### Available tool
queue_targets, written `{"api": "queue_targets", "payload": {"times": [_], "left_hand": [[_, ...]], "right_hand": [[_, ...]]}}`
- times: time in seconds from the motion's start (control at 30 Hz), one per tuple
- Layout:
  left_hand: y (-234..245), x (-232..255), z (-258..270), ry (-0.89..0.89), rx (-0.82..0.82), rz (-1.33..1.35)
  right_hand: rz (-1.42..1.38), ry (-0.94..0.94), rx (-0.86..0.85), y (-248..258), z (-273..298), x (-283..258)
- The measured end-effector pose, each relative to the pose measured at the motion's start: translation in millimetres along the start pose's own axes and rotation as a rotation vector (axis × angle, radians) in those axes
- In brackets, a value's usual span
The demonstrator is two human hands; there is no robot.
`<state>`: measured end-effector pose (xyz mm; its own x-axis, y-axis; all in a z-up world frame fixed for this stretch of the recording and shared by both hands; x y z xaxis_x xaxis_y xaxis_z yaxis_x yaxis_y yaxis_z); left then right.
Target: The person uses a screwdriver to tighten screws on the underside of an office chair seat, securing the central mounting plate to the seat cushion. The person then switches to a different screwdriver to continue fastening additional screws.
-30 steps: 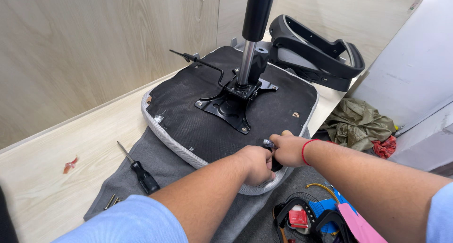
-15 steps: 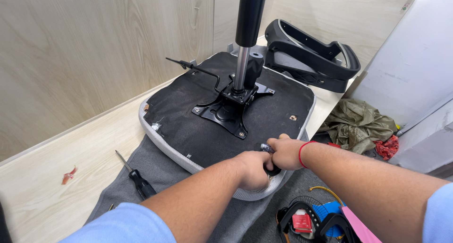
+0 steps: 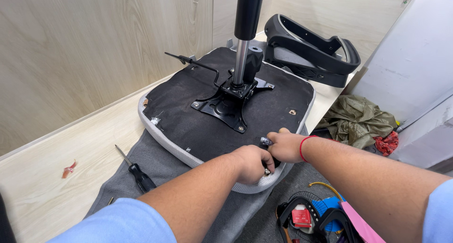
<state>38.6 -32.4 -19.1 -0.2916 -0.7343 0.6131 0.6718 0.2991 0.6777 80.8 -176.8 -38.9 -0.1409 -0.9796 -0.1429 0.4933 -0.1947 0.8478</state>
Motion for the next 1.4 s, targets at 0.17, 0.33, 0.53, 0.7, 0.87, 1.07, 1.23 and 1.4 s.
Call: {"api": "queue_targets", "payload": {"times": [0.17, 0.33, 0.53, 0.7, 0.87, 1.07, 1.23, 1.4], "left_hand": [[2, -2, 4, 0.034, 0.062, -0.071], [0, -3, 7, -0.014, 0.09, -0.078], [-1, -7, -2, -0.095, 0.104, -0.036], [-3, -7, -2, -0.081, 0.079, 0.037], [-2, -3, 8, 0.025, 0.024, 0.046], [1, 3, 11, 0.028, 0.012, 0.034], [-2, -2, 7, 0.035, 0.04, 0.027], [-3, -6, 4, -0.015, 0.127, -0.015]], "right_hand": [[-0.048, 0.179, 0.092, 9, 4, 5], [-0.87, 0.15, 0.227, 18, 38, 11], [-1.113, 0.318, 0.463, 32, 69, 8], [-1.013, 0.38, 0.498, 37, 79, 0], [-0.899, 0.366, 0.48, 35, 90, -8], [-0.599, 0.338, 0.573, 43, 113, -18], [-0.439, 0.484, 0.653, 47, 131, -35], [-0.389, 0.598, 0.628, 47, 139, -39]]}}
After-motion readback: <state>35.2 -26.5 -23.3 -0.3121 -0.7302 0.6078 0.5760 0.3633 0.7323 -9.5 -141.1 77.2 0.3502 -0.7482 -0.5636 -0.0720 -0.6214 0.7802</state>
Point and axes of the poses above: each hand's wrist, its own z-axis away from the middle knuckle, its own y-axis out of the back of the hand, x = y × z, the point moved 5 cm from there along -z, towards the middle knuckle, and after that the axes turned 1 degree about x, right-handed, at the moved point
